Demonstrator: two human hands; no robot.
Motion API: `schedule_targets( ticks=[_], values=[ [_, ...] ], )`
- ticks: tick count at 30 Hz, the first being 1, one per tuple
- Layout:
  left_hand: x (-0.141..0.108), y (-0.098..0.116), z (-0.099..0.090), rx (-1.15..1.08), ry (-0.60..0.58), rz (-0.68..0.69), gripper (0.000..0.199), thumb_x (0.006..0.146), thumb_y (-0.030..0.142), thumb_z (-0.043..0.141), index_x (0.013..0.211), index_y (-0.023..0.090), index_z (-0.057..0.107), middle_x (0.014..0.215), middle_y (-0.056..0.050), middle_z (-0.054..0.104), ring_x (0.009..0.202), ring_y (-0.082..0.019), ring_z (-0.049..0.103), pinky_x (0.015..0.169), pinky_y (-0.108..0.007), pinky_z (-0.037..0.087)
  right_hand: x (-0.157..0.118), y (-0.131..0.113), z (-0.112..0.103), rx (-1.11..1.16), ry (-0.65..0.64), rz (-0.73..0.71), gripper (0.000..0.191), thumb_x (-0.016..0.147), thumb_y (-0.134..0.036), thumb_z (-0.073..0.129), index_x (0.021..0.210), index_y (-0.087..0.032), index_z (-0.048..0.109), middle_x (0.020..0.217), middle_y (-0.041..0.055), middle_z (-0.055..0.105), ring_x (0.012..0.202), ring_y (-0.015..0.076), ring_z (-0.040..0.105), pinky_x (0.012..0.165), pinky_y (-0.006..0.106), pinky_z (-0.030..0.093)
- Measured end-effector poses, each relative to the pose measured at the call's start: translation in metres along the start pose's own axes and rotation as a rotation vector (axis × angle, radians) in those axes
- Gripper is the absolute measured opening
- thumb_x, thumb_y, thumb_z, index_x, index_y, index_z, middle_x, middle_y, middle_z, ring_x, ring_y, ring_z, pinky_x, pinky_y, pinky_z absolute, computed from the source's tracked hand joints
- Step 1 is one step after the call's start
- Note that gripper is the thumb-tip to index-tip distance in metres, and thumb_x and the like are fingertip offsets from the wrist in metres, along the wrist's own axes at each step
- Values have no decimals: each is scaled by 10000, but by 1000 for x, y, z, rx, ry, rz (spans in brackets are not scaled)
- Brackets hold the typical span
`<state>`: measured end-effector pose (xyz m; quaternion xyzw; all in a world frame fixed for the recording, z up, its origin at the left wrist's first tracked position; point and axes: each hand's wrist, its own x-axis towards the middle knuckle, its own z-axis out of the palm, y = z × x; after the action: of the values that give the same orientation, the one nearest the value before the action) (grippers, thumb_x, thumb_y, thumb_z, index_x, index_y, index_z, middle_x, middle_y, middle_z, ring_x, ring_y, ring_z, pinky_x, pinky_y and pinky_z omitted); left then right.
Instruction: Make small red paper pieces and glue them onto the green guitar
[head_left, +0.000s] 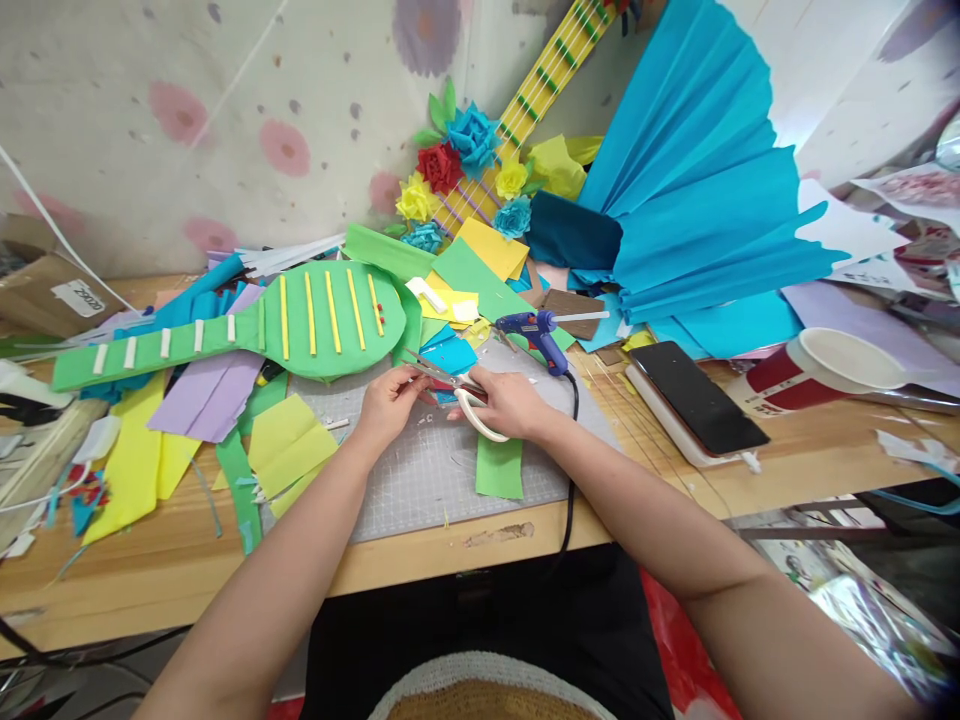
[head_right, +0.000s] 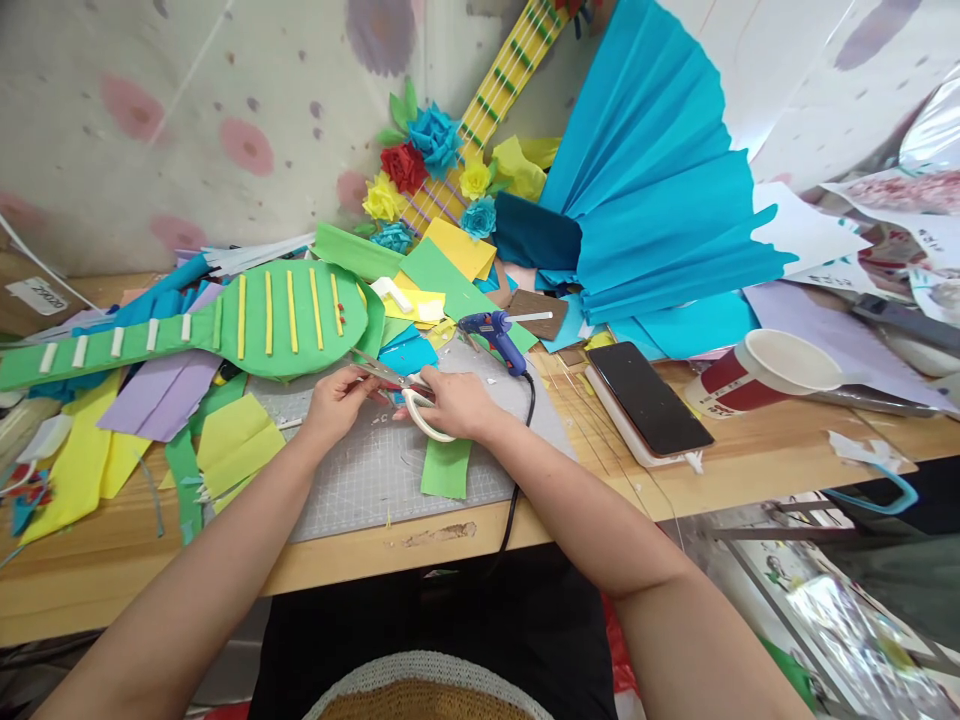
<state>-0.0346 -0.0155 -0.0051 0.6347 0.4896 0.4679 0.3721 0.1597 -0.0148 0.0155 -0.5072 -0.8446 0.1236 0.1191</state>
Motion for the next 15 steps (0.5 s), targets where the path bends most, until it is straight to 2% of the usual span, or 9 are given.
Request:
schedule_targets(
  ticks=[4, 10, 12, 15],
  values=[
    [0, -4, 0, -33, -2, -3, 230, 746, 374, 570, 815, 179, 671, 866, -48, 677, 601, -152, 640, 626, -297, 531, 1, 4, -2, 5, 27, 34, 435, 772, -641, 455, 817, -215, 534, 710, 32, 626, 633, 165, 540, 531, 255, 202],
    [0, -2, 0, -30, -94, -52, 336, 765, 406, 540, 988, 180, 652, 832, -46, 671, 604, -171, 649, 650, -325, 524, 2, 13, -9, 104, -25, 19, 405, 803, -586, 441, 921, -200, 472, 806, 41, 617, 663, 166, 530, 528, 242, 250],
    [-1, 1, 1, -35, -119, -74, 336, 780, 409, 519, 985, 171, 639, 781, -39, 663, 598, -178, 649, 639, -325, 515, 1, 14, -10, 99, -27, -6, 416, 798, -589, 446, 924, -193, 468, 842, 54, 611, 691, 172, 533, 543, 245, 266],
    [-1, 2, 3, -53, -126, -101, 310, 783, 428, 513, 870, 154, 631, 742, -43, 659, 575, -174, 643, 616, -314, 504, 1, 15, -9, 64, -20, -87, 446, 766, -609, 484, 903, -184, 476, 877, 70, 601, 746, 182, 533, 587, 253, 292]
  ],
)
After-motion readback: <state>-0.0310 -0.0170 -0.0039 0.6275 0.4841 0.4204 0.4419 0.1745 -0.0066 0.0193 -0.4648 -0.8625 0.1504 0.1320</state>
